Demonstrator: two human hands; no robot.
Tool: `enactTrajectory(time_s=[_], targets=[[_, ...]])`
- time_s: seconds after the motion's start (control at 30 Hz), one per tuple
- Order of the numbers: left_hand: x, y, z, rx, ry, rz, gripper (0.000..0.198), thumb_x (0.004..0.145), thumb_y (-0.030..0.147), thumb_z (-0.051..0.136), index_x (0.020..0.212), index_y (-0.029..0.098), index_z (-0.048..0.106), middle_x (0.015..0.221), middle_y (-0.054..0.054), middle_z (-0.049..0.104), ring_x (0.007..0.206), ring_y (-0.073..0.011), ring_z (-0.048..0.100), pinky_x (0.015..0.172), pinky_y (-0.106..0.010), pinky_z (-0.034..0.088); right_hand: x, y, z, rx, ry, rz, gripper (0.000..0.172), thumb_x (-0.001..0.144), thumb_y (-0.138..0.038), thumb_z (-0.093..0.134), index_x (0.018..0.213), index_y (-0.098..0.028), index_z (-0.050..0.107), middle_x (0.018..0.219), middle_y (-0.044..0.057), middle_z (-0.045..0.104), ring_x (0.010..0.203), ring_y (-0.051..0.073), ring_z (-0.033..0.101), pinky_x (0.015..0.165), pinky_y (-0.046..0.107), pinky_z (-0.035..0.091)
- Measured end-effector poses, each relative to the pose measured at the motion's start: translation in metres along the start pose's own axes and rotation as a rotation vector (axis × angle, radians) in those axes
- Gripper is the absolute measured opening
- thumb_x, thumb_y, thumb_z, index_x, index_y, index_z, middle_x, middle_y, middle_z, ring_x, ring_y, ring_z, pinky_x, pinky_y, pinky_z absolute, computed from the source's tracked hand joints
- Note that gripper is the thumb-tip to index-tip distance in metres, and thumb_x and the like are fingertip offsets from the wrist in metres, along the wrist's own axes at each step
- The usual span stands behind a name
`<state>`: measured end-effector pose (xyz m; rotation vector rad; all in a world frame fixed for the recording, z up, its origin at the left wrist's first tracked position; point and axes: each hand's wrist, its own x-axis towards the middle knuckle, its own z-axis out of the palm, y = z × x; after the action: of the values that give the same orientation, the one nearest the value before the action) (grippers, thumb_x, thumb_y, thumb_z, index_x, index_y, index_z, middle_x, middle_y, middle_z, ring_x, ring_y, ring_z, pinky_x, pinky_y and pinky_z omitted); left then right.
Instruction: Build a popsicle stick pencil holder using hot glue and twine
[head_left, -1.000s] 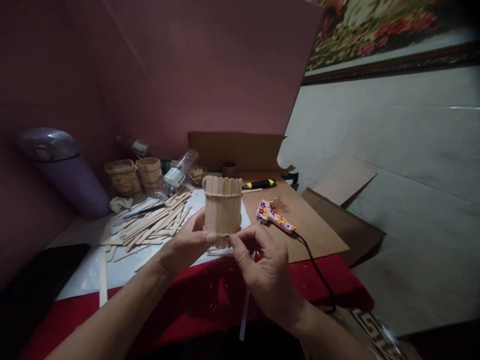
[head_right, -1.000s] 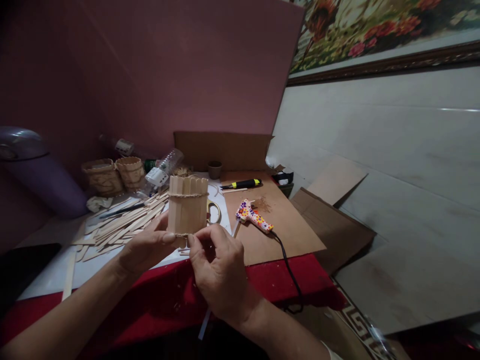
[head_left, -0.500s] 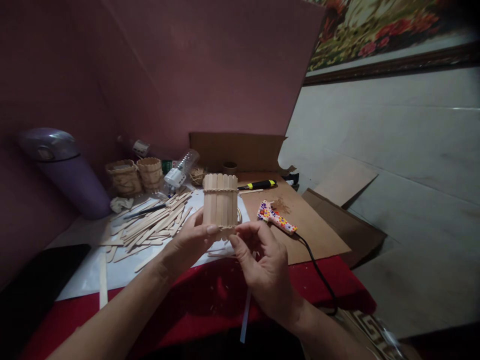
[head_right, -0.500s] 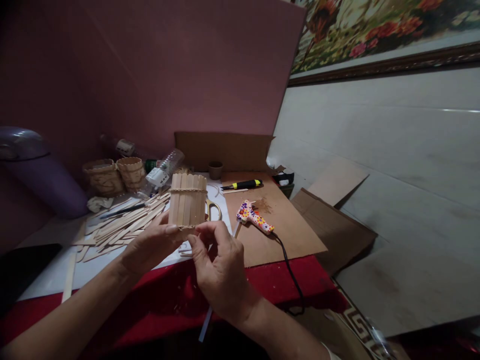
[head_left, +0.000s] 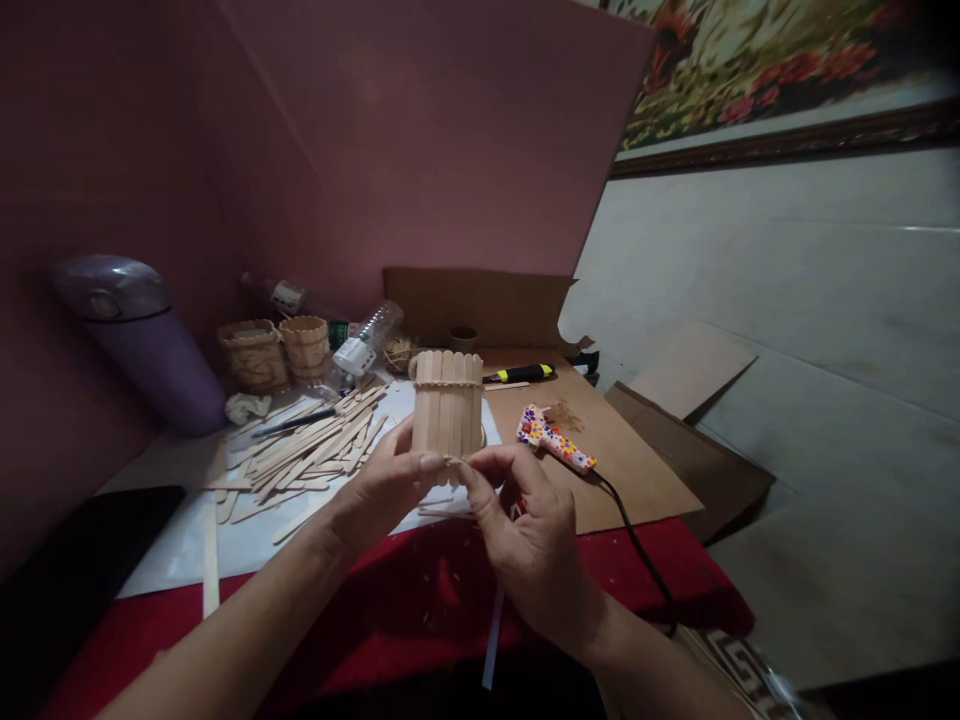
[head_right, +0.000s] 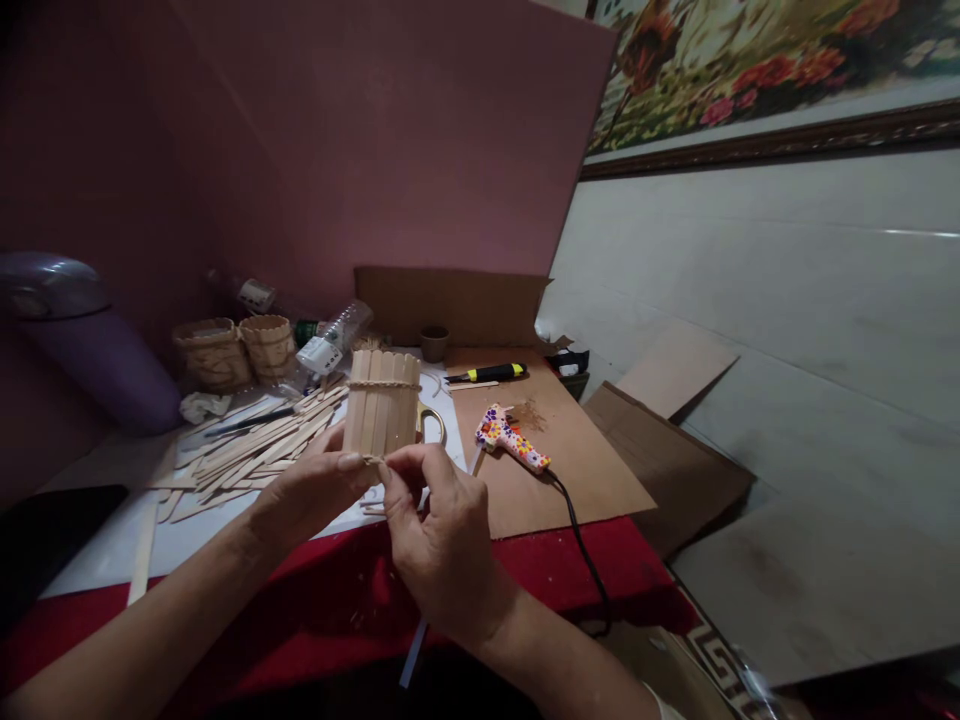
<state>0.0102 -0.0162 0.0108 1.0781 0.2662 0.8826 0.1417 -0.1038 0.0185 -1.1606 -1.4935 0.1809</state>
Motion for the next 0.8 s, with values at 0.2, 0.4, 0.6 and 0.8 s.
enactTrajectory(time_s=[0.2,0.4,0.6,0.8], targets=[[0.002,0.003,0.001,-0.014,0.045,0.005,0.044,0.068,0.027,0.077,0.108,0.014,0.064,0.097,-0.011,0.07,0.088,-0.0233,0.066,0.079,-0.033,0.05,0.001,0.008,-0.016,-0.059,-0.027,-0.053,0.008,0.093,-0.022,0.057,0.088,-0.019,0.061,0.07,-0.002,0.063,0.054,0.009,0.056,0.051,0.021,0.043],[0.005,0.008,-0.004,-0.026,0.169,0.053,0.048,0.068,0.027,0.076,0.112,0.014,0.062,0.103,-0.012,0.071,0.091,-0.0252,0.067,0.081,-0.037,0.053,0.008,0.049,-0.055,-0.283,0.011,0.108,0.013,0.093,-0.028,0.056,0.09,-0.018,0.064,0.067,0.0,0.063,0.054,0.013,0.056,0.052,0.025,0.042],[0.007,0.016,-0.007,-0.038,0.294,0.12,0.049,0.072,0.023,0.073,0.118,0.017,0.061,0.104,-0.008,0.071,0.098,-0.024,0.066,0.086,-0.037,0.054,0.018,0.062,-0.053,-0.562,-0.343,0.107,0.017,0.091,-0.018,0.052,0.079,-0.017,0.064,0.081,0.006,0.069,0.073,0.018,0.063,0.069,0.03,0.046],[0.006,0.022,-0.008,-0.06,0.323,0.186,0.049,0.07,0.021,0.074,0.118,0.018,0.062,0.098,-0.004,0.072,0.095,-0.0215,0.067,0.088,-0.035,0.053,0.067,0.067,0.017,-0.708,-0.605,0.226,0.02,0.092,-0.022,0.052,0.101,-0.012,0.067,0.112,0.019,0.069,0.104,0.027,0.065,0.085,0.033,0.047]])
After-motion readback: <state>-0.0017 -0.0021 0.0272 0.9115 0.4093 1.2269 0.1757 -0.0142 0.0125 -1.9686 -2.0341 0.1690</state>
